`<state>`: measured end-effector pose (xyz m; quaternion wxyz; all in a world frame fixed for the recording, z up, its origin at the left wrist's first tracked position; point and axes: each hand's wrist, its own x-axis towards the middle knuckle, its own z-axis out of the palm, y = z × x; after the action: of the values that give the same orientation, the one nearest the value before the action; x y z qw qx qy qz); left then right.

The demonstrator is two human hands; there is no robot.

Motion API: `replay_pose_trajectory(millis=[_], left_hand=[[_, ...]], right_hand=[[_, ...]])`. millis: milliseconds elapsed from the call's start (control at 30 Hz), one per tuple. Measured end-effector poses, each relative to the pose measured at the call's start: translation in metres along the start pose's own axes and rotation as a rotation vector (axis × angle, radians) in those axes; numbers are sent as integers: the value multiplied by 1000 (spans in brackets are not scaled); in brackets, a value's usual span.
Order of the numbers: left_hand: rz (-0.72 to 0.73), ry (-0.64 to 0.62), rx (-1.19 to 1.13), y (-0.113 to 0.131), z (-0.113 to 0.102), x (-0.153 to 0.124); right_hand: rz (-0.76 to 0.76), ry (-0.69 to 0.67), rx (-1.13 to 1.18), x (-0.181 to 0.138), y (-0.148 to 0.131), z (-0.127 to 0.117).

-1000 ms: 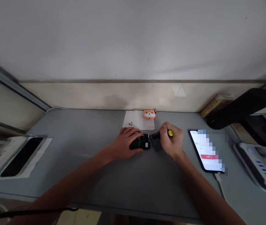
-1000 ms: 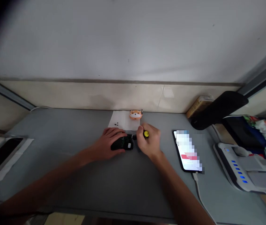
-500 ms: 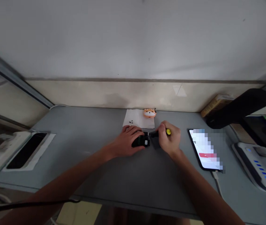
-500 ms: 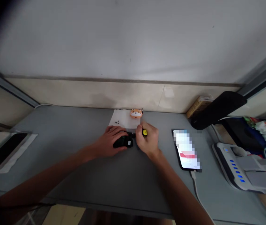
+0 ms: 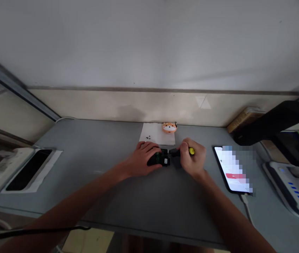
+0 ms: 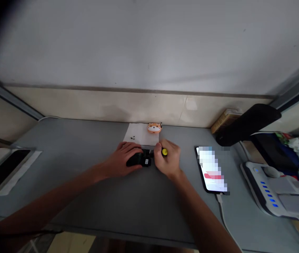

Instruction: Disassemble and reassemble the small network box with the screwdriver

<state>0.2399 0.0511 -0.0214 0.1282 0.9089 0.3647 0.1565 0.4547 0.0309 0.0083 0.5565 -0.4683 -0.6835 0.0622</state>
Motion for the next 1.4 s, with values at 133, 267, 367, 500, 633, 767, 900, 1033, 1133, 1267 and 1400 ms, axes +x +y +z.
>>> replay_pose_trajectory(millis=[133,267,367,500,633,767,900,1033,1133,1267,1400], left_hand=[[10,-10,-12,0,-1,-1],[24,-9,-3,-2,0,-2],[25,-3,5,-3,1,-1],[33,1,-6,-4,3,1],[45,14,-11,-4,3,4],[40,-1,-31,-4,6,5],[11,9,-76,-3,9,4],[6,41,-83,-3,10,2],[35,53,-54,-4,9,0],[67,78,-51,-6,9,-1],[80,81,-60,-9,10,-3]], right_hand=[[11,18,0,0,1,-1],[-26,2,-18,-1,1,-1],[-53,-5,-38,-1,1,-1],[-54,22,-42,-1,0,-2],[-52,0,-43,1,0,-3],[30,-70,2,3,-1,-2],[145,-36,162,1,-1,6],[209,-69,333,2,-2,9],[307,-207,525,7,-3,6],[447,-202,775,13,-7,12],[508,-91,852,17,-13,29]])
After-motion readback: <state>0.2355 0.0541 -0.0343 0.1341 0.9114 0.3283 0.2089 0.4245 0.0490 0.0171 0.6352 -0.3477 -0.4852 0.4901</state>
